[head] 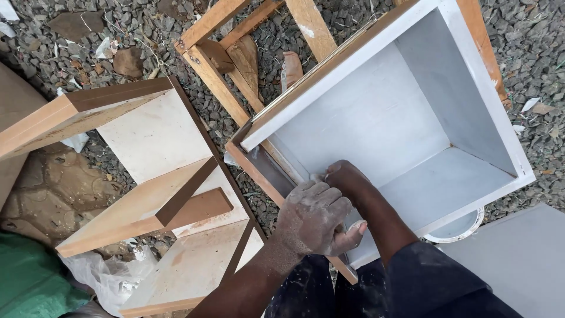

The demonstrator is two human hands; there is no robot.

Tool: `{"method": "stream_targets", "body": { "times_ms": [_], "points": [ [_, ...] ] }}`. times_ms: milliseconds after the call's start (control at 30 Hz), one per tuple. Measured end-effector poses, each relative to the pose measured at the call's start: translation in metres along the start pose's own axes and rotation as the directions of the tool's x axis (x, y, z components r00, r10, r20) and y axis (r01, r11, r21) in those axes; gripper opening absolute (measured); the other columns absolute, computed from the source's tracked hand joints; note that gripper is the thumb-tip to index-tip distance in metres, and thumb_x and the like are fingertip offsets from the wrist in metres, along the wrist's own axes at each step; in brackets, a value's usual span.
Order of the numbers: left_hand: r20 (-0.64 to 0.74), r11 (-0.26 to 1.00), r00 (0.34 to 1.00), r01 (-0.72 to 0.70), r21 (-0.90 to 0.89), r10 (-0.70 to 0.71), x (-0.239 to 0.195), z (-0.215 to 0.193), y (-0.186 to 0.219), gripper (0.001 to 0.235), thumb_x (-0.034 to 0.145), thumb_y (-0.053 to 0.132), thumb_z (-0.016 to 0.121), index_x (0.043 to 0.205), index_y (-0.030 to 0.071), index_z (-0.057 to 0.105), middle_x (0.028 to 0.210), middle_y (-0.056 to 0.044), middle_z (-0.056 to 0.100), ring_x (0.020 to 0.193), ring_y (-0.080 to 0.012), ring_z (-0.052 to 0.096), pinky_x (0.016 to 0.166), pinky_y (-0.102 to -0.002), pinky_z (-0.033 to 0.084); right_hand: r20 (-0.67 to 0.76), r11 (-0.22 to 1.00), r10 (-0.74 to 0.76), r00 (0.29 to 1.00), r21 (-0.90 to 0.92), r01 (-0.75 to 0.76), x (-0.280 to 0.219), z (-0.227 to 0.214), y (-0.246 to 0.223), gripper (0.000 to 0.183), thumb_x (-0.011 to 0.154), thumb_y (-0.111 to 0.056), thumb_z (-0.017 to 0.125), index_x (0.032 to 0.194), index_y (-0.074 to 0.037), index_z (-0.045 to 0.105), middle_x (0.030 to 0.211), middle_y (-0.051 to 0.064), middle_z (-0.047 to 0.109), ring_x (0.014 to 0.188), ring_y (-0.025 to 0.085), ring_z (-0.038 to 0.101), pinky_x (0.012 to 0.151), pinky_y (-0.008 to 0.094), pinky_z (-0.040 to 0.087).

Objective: The person paints the interior of a wooden drawer white using a cloth. They repeatedly dip the cloth into a bucket of white paint and apply it to the drawer's inner surfaces, including the bottom and side walls.

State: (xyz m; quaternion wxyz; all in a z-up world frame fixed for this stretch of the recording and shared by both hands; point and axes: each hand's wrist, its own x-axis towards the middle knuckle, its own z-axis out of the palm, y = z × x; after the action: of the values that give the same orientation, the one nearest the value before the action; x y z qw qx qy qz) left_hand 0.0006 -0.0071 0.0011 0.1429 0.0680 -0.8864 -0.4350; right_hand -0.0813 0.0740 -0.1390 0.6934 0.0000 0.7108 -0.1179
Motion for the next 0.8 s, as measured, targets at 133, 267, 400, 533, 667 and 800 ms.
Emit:
{"method": "stream_targets", "body": {
  "times_ms": [133,267,400,533,667,800],
  "points": [
    [0.021,1.000,1.000,0.000,0.020,0.000,0.006,-0.009,0.004,0.046,0.103,0.042,0.041,0.069,0.012,0.048,0.065,-0.007,0.040,0.057,-0.0269,0.046,0.057,-0.042,0.036,-0.117,0.837,-0.410,0.904,0.346,0.424,0.025,0.000,-0.065,0.044,0.075,0.002,0.040,0.108,-0.002,0.069,0.094,0.011,0.070,0.085,0.022,0.064,0.067,0.034,0.045],
    [0.031,0.999,0.999,-0.018,0.029,0.017,0.011,-0.014,0.002,0.047,0.107,0.037,0.040,0.073,0.006,0.049,0.071,-0.009,0.041,0.064,-0.0285,0.043,0.063,-0.044,0.034,-0.273,0.355,-0.877,0.395,0.185,0.916,0.074,0.023,-0.018,0.064,0.072,0.024,0.050,0.129,0.000,0.068,0.141,0.015,0.059,0.140,0.030,0.050,0.120,0.036,0.041],
    [0.026,0.999,0.999,-0.020,0.030,0.020,0.014,-0.014,-0.001,0.048,0.108,0.037,0.036,0.073,0.007,0.047,0.071,-0.008,0.040,0.064,-0.0274,0.041,0.062,-0.042,0.033,-0.275,0.062,-0.961,0.008,-0.187,0.980,0.107,0.022,-0.019,0.025,0.085,0.000,0.068,0.109,-0.003,0.071,0.089,0.005,0.061,0.088,0.021,0.050,0.078,0.035,0.039],
    [0.021,1.000,1.000,0.003,0.031,-0.003,0.013,-0.011,-0.001,0.049,0.109,0.038,0.035,0.074,0.006,0.047,0.072,-0.009,0.041,0.064,-0.0284,0.041,0.063,-0.043,0.032,-0.156,0.794,-0.601,0.784,-0.225,0.565,0.035,-0.001,-0.074,0.040,0.074,-0.005,0.052,0.108,-0.008,0.071,0.120,0.012,0.070,0.117,0.030,0.058,0.096,0.041,0.049],
    [-0.023,0.997,0.999,0.024,0.068,-0.022,0.009,-0.007,0.004,0.048,0.107,0.039,0.035,0.079,0.004,0.052,0.080,-0.013,0.049,0.070,-0.0310,0.047,0.065,-0.045,0.037,0.037,0.884,-0.447,0.894,-0.132,0.448,0.010,-0.014,-0.055,0.041,0.073,-0.013,0.070,0.112,-0.020,0.079,0.126,-0.001,0.069,0.111,0.021,0.065,0.091,0.035,0.048],
    [-0.046,0.996,0.999,0.022,0.083,-0.018,0.000,0.008,-0.007,0.047,0.099,0.049,0.039,0.073,0.013,0.054,0.066,-0.007,0.044,0.058,-0.0267,0.052,0.063,-0.043,0.044,0.000,0.919,-0.383,0.924,-0.100,0.382,0.020,-0.008,-0.019,0.038,0.075,-0.017,0.067,0.111,-0.020,0.080,0.122,0.002,0.072,0.112,0.024,0.066,0.092,0.037,0.049]
  ]
}}
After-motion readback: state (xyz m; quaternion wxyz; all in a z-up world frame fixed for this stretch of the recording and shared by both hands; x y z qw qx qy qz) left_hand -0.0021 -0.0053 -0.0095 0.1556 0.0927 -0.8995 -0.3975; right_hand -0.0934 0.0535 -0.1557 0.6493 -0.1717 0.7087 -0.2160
